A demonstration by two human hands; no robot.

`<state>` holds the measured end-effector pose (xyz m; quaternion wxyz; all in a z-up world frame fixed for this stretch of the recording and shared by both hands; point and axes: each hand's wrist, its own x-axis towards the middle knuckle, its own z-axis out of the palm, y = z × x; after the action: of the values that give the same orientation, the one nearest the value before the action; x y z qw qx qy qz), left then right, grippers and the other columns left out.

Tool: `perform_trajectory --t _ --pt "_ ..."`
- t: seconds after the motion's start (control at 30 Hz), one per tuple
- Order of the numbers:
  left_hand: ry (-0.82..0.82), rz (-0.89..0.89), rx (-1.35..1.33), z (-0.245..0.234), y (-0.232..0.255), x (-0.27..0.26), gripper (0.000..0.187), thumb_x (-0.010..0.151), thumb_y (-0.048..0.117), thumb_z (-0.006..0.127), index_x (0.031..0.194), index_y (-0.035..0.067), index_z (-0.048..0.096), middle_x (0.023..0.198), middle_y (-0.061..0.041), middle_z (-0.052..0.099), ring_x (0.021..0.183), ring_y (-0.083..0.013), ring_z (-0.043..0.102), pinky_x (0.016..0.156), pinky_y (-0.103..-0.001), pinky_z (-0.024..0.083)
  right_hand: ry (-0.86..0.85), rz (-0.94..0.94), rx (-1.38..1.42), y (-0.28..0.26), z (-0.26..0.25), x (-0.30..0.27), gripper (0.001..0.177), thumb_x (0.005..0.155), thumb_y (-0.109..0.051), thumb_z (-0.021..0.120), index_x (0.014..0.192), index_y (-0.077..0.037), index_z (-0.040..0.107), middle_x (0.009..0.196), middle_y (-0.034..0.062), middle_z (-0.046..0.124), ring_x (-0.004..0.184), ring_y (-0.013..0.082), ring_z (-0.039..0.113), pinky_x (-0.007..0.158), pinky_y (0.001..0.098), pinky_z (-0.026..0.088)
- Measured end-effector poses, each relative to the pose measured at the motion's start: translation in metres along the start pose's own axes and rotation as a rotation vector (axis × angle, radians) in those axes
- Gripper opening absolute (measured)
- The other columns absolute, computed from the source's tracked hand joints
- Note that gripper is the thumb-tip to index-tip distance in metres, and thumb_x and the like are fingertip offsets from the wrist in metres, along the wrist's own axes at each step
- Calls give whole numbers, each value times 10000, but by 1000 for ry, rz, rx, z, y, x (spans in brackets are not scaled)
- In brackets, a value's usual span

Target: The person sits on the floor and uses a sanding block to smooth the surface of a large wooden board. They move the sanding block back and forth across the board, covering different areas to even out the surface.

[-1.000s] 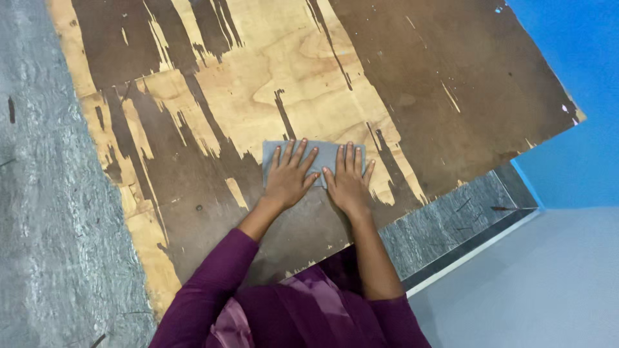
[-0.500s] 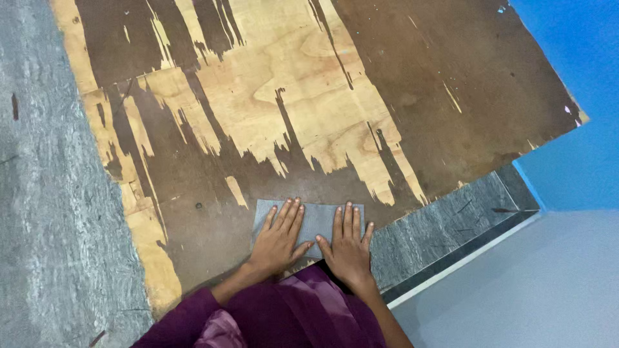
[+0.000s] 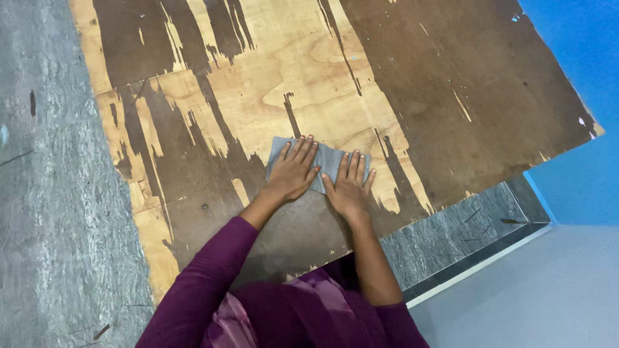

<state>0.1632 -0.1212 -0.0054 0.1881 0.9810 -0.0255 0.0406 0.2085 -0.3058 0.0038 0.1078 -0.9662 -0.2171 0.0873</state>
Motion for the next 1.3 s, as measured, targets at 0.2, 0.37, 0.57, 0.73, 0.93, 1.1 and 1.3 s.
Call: perform_trajectory --t 0.2,0.37,0.57,0.73,0.93,1.1,1.3 --pt "66 -20 80 1 13 -29 708 1054 475 387 1590 19 311 1669 -167 275 1554 -322 217 1248 -522 144 -4 -28 -8 2 -7 -19 889 1005 -624 365 1618 -11 169 1710 199 58 1582 336 7 1211 647 -29" --pt "91 -2 84 -4 42 -95 743 1023 497 448 1567 2 345 1638 -191 326 1528 -346 262 1232 -532 172 -40 -106 -84 4 -9 -78 871 1007 -612 381 1606 -8 194 1699 219 87 1575 354 35 1193 668 13" --pt "76 -27 7 -20 60 -172 757 987 495 509 1547 5 367 1627 -195 338 1523 -340 280 1220 -534 190 -68 -323 -102 -4 0 -139 866 994 -585 434 1569 26 221 1664 272 104 1548 414 52 1165 671 45" --pt "92 -128 52 -31 36 -203 738 999 506 505 1547 29 372 1626 -167 342 1520 -321 287 1222 -528 197 -184 -465 -90 -42 4 -126 853 996 -580 424 1594 -12 210 1686 212 92 1567 372 49 1198 641 36" --pt "145 -239 150 -55 -46 -199 764 1004 525 473 1571 30 340 1644 -148 327 1530 -301 277 1220 -512 206 -253 -624 -32 -116 26 -45 862 1009 -604 378 1614 -27 166 1708 204 41 1570 371 -9 1199 635 -20" --pt "162 -394 176 -73 -129 -165 786 1002 564 443 1582 48 321 1658 -150 292 1533 -304 241 1214 -527 187 -236 -638 -88 -182 45 36 880 1007 -638 348 1628 -46 149 1719 182 41 1589 347 -21 1213 635 -31" --pt "230 -560 188 -68 -163 -138 777 1036 567 400 1597 37 308 1672 -161 273 1560 -318 205 1238 -535 141 -173 -625 -64 -216 49 77 868 1002 -639 345 1638 -82 149 1721 155 51 1591 326 12 1229 623 -17"
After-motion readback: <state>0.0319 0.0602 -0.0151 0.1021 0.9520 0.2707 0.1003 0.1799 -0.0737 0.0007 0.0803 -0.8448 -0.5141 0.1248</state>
